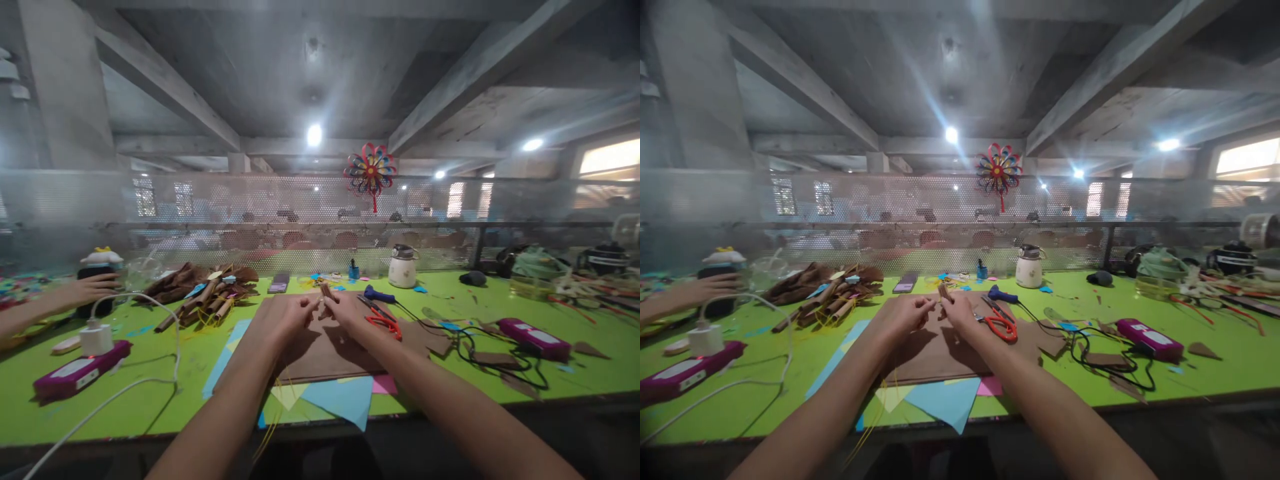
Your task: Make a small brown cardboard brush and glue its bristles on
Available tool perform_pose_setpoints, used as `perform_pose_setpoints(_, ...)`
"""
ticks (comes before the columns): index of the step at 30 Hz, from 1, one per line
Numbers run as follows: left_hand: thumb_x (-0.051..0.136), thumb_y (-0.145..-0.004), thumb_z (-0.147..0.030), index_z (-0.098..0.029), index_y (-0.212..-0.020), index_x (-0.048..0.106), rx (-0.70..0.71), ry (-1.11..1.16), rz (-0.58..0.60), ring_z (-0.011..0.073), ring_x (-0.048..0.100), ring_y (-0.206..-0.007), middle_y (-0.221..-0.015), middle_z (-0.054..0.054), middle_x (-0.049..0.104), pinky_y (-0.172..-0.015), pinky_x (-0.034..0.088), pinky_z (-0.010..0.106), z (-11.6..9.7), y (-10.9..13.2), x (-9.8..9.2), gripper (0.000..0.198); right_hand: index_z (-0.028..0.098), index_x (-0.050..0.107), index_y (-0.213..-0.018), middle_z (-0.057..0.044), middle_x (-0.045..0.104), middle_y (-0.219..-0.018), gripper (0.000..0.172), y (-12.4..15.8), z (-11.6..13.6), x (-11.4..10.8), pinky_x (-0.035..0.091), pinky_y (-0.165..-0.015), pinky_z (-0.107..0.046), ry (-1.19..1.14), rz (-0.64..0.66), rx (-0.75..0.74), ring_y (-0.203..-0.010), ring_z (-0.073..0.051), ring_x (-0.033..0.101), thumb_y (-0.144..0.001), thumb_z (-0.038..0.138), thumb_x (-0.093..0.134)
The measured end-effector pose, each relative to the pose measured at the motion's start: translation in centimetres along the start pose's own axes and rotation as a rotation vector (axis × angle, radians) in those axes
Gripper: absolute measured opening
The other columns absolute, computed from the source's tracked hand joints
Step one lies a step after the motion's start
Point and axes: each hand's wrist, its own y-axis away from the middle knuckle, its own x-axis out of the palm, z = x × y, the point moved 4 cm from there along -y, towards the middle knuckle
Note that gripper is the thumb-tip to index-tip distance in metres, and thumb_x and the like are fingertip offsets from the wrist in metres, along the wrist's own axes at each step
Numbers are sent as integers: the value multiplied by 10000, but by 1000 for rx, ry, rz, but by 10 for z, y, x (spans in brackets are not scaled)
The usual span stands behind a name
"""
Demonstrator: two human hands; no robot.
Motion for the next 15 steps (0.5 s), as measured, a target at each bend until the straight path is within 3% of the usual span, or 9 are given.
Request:
perform_pose_setpoints(1,541,-754,-480,-175,-543,534,-21,89,9,102,379,-425,-445,-16,457,-458,267,244,6,-2,1,371,162,496,-547,18,495,-468,247,0,5,2,350,-445,-207,-26,23,7,-433,-91,440,-725,320,565)
perform_pose_setpoints(4,494,-796,-502,-167,-754,628,-78,400,178,121,497,-556,-666,35,593,-533,365,241,20,-8,11,363,152,531,-604,-2,542,-532,309,1,15,8,397,-468,-228,-177,82,42,-449,-96,463,-732,432,551)
perform_pose_setpoints(8,562,-785,-452,-162,-908,644,-100,627,340,177,585,-762,-872,102,648,-669,434,275,23,-11,19,326,160,601,-760,-31,624,-667,310,5,4,17,444,-510,-247,-551,132,216,-529,-121,536,-675,456,633)
perform_pose_setpoints(11,656,-736,-393,-150,-933,650,-96,647,354,168,591,-765,-874,100,655,-717,437,285,23,-11,19,313,162,623,-830,-41,647,-699,305,7,-4,19,451,-522,-250,-655,187,279,-553,-130,560,-684,428,650)
perform_pose_setpoints(15,748,-649,-322,-135,-915,664,-90,590,335,127,567,-717,-831,74,654,-659,403,238,27,-14,20,336,163,631,-906,-38,659,-743,335,10,-1,14,454,-554,-250,-678,244,216,-587,-130,572,-678,403,681)
